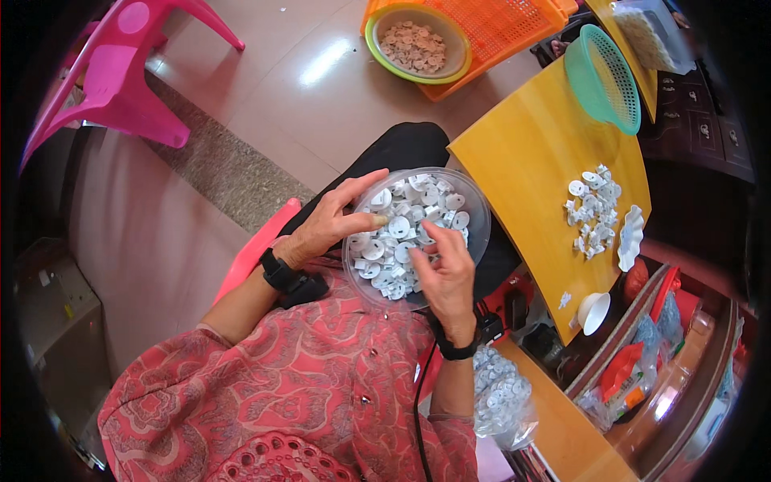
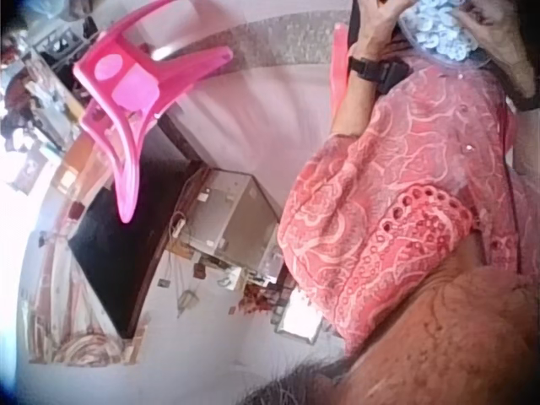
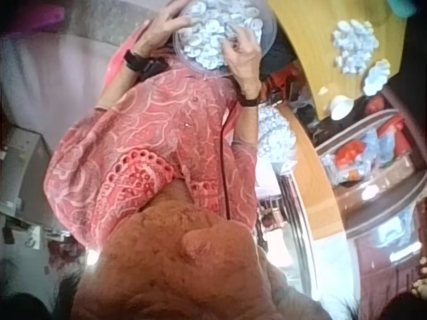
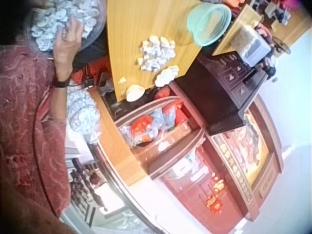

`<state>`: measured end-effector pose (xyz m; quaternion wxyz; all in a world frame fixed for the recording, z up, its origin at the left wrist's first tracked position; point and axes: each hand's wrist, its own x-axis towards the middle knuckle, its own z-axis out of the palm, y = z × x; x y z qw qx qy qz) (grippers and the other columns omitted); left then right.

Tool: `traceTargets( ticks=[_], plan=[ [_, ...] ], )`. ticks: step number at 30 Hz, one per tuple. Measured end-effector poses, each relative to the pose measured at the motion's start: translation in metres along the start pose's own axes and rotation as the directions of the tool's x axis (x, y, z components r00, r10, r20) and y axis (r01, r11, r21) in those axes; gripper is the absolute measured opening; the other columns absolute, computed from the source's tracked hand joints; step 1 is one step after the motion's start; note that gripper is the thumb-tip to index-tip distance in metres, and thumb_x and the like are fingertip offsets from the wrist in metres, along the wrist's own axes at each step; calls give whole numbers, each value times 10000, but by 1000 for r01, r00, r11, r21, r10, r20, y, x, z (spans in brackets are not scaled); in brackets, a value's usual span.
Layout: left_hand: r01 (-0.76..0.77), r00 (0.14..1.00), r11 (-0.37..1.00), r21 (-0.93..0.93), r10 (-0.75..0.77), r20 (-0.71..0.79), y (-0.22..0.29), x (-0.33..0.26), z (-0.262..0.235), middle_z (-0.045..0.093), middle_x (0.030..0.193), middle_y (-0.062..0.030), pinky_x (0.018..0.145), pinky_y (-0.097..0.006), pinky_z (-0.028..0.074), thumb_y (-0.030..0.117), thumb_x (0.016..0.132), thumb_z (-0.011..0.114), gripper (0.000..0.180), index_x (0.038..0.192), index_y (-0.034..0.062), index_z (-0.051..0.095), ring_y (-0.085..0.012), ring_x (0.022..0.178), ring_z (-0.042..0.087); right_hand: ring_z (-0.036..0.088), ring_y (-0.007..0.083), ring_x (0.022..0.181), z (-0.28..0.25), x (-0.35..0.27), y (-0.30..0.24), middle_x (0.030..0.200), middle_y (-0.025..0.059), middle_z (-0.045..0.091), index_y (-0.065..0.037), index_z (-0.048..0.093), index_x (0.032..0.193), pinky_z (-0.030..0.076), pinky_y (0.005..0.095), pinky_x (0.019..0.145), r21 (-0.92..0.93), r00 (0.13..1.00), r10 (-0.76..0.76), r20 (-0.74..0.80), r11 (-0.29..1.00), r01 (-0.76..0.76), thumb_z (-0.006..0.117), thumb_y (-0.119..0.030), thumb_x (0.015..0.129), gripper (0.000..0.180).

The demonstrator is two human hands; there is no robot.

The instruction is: Sorting small white plastic shoe components from bags into various bowls and containers.

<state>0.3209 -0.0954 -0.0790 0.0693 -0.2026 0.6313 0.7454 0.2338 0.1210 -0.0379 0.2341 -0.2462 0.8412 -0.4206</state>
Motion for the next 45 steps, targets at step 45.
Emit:
traceTargets(
  ticks=[45],
  plan=[
    [36,999,999,-38,-36,1,14,-3,5,510,1423,-134,1103,-323,349,164,774,662,804,1501,-16,369,-197,1297,479,560,103,662,-158,28,90,811,40,615,-30,583,943,460,225,585,811,703,540,-463,577,90,675,-66,932,99]
  ],
)
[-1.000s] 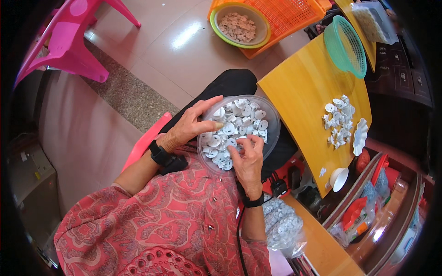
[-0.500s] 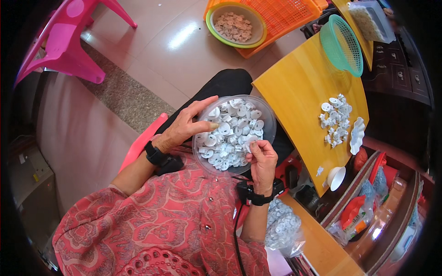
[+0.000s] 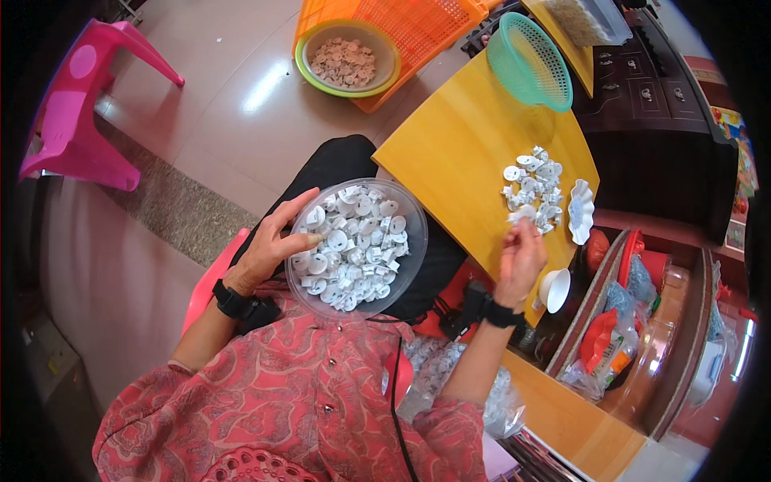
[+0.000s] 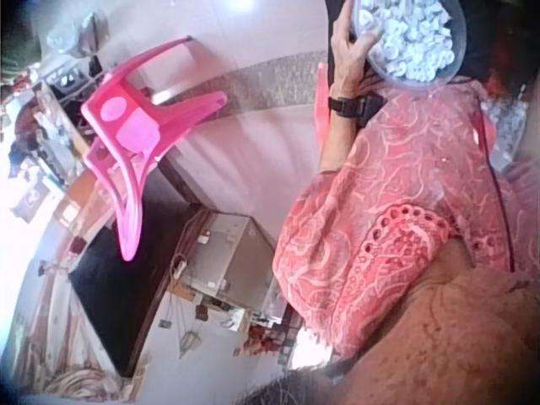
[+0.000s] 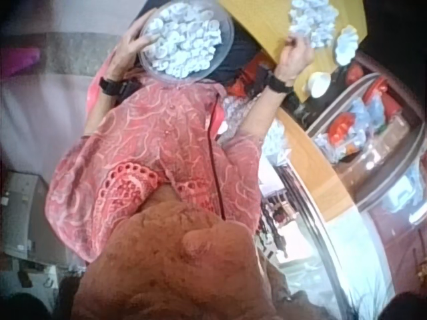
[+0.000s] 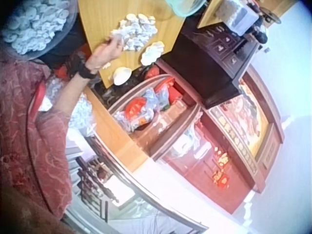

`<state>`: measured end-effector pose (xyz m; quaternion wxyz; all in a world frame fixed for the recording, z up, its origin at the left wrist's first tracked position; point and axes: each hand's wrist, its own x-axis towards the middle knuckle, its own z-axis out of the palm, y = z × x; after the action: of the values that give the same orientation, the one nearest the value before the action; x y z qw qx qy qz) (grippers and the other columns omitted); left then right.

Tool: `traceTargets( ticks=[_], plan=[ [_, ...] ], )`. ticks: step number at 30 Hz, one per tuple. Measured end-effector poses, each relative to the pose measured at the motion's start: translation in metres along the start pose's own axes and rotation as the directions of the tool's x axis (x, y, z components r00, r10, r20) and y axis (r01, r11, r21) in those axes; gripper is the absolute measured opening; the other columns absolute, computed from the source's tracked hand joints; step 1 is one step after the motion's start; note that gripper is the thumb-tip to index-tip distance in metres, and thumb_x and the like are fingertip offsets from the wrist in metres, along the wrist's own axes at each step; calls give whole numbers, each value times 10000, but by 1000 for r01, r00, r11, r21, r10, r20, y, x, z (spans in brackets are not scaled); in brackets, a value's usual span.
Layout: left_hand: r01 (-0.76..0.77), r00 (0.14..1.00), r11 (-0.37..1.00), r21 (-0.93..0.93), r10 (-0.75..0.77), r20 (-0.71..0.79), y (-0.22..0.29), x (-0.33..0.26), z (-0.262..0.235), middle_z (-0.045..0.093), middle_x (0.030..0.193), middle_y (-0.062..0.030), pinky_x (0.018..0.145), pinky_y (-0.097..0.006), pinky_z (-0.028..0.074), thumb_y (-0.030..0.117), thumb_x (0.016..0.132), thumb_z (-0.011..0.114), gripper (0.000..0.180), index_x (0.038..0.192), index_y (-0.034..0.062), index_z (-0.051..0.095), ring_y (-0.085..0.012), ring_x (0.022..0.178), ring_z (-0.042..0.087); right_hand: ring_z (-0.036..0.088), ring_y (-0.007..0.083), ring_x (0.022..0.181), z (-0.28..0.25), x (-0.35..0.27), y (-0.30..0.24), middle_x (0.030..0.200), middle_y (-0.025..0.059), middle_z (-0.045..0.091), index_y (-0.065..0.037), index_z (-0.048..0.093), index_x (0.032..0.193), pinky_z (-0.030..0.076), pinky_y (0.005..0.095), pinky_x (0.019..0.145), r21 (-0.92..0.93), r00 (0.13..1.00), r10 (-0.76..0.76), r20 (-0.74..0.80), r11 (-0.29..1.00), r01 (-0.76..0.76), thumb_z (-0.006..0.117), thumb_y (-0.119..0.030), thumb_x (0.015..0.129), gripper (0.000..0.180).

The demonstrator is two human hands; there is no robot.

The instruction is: Sorting small white plastic shoe components from bags into various bowls and containers.

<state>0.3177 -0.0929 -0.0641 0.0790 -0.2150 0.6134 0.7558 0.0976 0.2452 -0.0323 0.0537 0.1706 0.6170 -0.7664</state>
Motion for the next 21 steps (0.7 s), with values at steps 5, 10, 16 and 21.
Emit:
traceTargets(
  ticks=[5,10,16,21],
  plan=[
    [3,1000,1000,1,-3,-11,-3,-1,-2,515,1419,-134,1096,-322,358,167,783,666,796,1501,-12,372,-195,1284,490,649,154,768,-25,60,-14,882,77,642,15,582,1024,550,245,674,-160,944,-321,-80,939,306,654,-45,936,129],
    [-25,1000,999,45,26,-17,-6,1,-4,538,1345,-118,1039,-325,395,228,796,706,766,1482,33,426,-192,1225,514,650,129,738,28,-6,-9,900,59,648,34,625,1059,525,231,628,-423,919,-393,9,832,360,646,-77,952,156],
    [-86,996,992,93,88,-21,-13,5,-4,567,1230,-118,944,-319,418,299,812,736,744,1464,68,464,-197,1103,535,630,108,689,76,-97,66,859,64,655,15,682,1060,492,242,593,-627,837,6,548,665,406,733,-73,860,225],
    [-10,1000,992,127,8,16,-4,3,-5,555,1361,-97,1003,-302,445,164,804,685,761,1498,34,401,-168,1194,549,640,252,761,97,-119,105,1007,135,586,-9,641,1120,527,355,663,-660,752,-70,656,431,616,755,-105,836,321]
  ],
)
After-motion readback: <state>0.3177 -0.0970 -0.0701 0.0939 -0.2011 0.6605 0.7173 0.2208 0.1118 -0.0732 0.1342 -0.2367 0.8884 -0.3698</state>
